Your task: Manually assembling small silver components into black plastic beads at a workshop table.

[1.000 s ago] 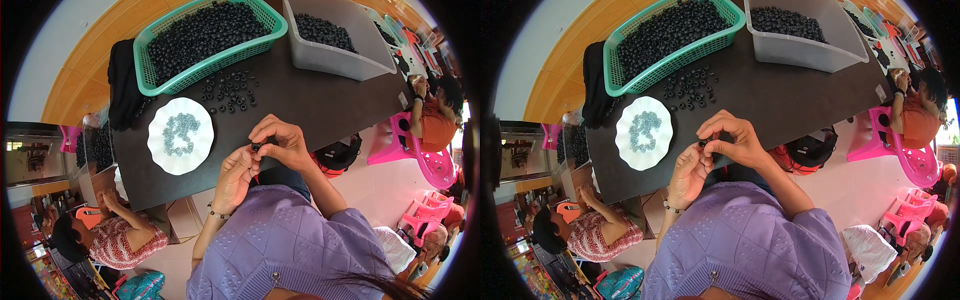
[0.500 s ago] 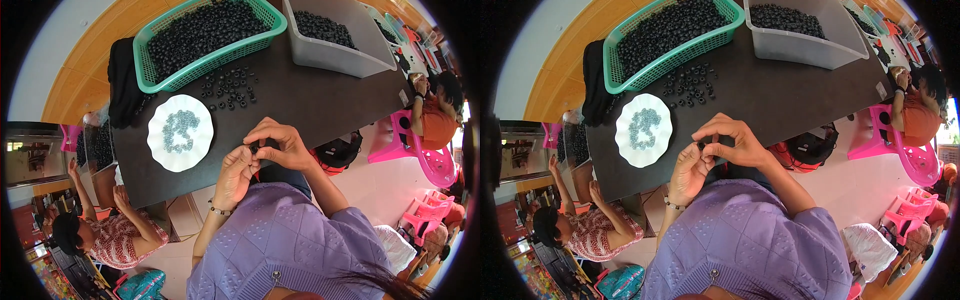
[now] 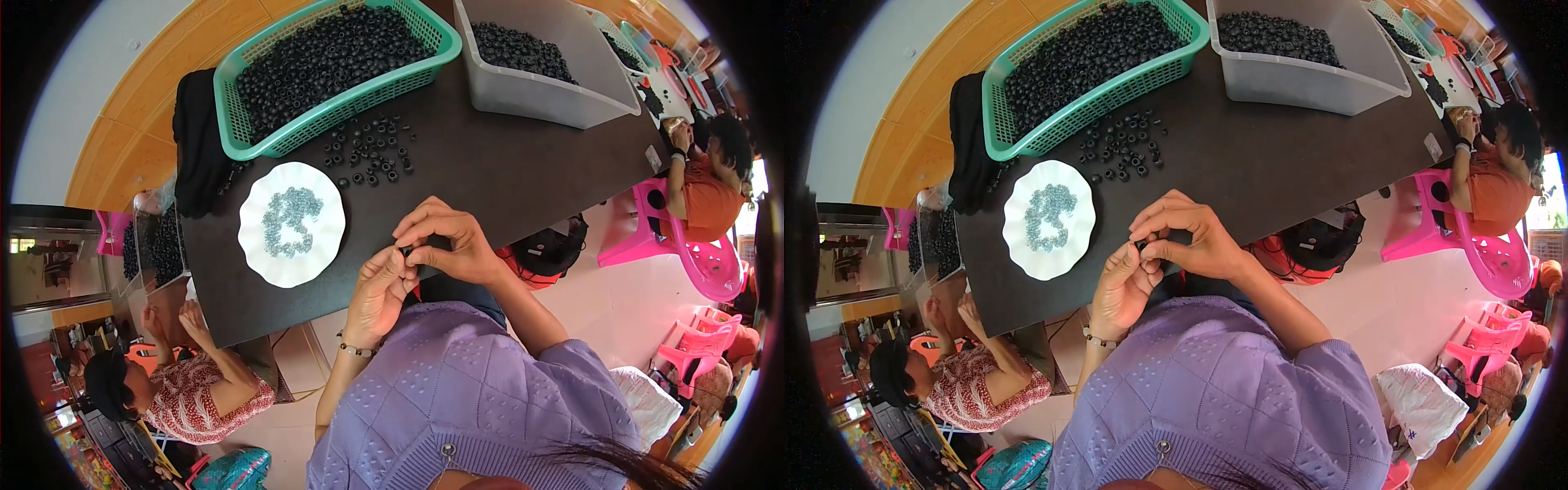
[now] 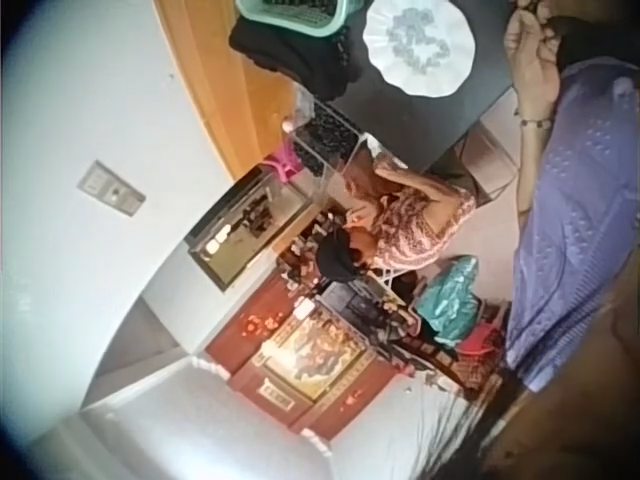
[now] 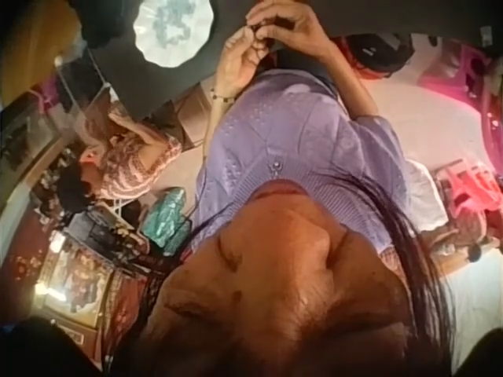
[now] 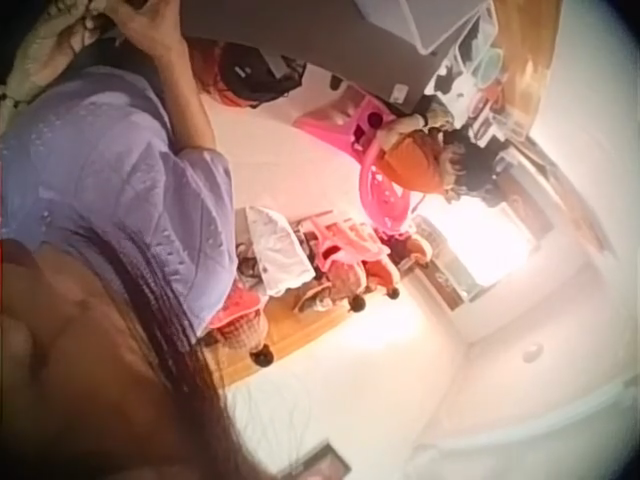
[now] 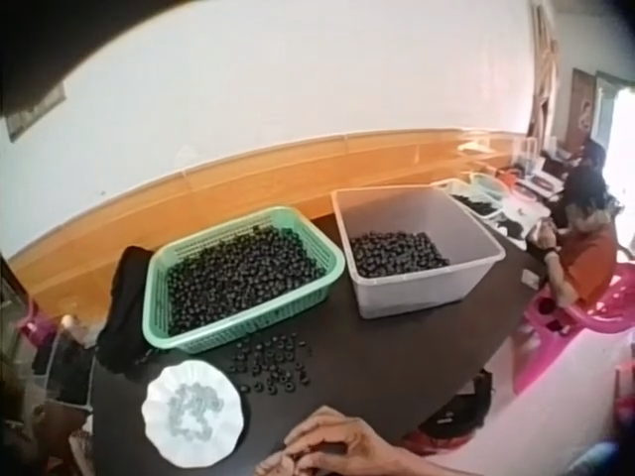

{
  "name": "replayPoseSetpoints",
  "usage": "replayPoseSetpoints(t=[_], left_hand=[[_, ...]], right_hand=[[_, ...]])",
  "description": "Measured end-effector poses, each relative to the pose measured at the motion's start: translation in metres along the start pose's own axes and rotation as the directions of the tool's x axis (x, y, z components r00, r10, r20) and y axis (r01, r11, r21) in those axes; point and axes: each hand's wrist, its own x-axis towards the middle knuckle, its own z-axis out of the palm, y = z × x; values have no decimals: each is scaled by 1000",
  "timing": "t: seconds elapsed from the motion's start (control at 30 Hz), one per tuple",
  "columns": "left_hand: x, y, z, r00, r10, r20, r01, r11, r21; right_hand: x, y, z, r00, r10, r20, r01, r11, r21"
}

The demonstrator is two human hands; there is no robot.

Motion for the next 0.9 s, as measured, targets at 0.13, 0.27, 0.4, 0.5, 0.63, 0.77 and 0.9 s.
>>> replayPoseSetpoints(t=[0.13,0.27,0.4,0.5,0.63,0.77,0.9], left_hand=[[-1,5,0,1000,7,-18,-7,1000,-27],[0,8,-9,999,13,-36,-14,1000,-26],[3,7,-11,998,38,-42,-41,996,-77],[5,5,-7,998,59,-33,-61,997,-54],[4,1,-4,993,110,-44,-111,994,-15],[1,1,-7,991,126,-38,-124,991,50],[2,-2,-9,987,162,-24,-162,987,-13]], right_hand=[[7,-5,-4,997,7,76,-3,998,-57],[24,-3,-26,997,64,43,-52,971,-234],[58,14,-48,999,4,-40,-24,846,-533],[75,29,-53,995,-96,27,87,702,-707],[84,39,-49,987,-98,127,160,665,-729],[83,41,-50,990,-53,129,131,667,-734],[80,40,-59,995,-44,85,93,685,-723]])
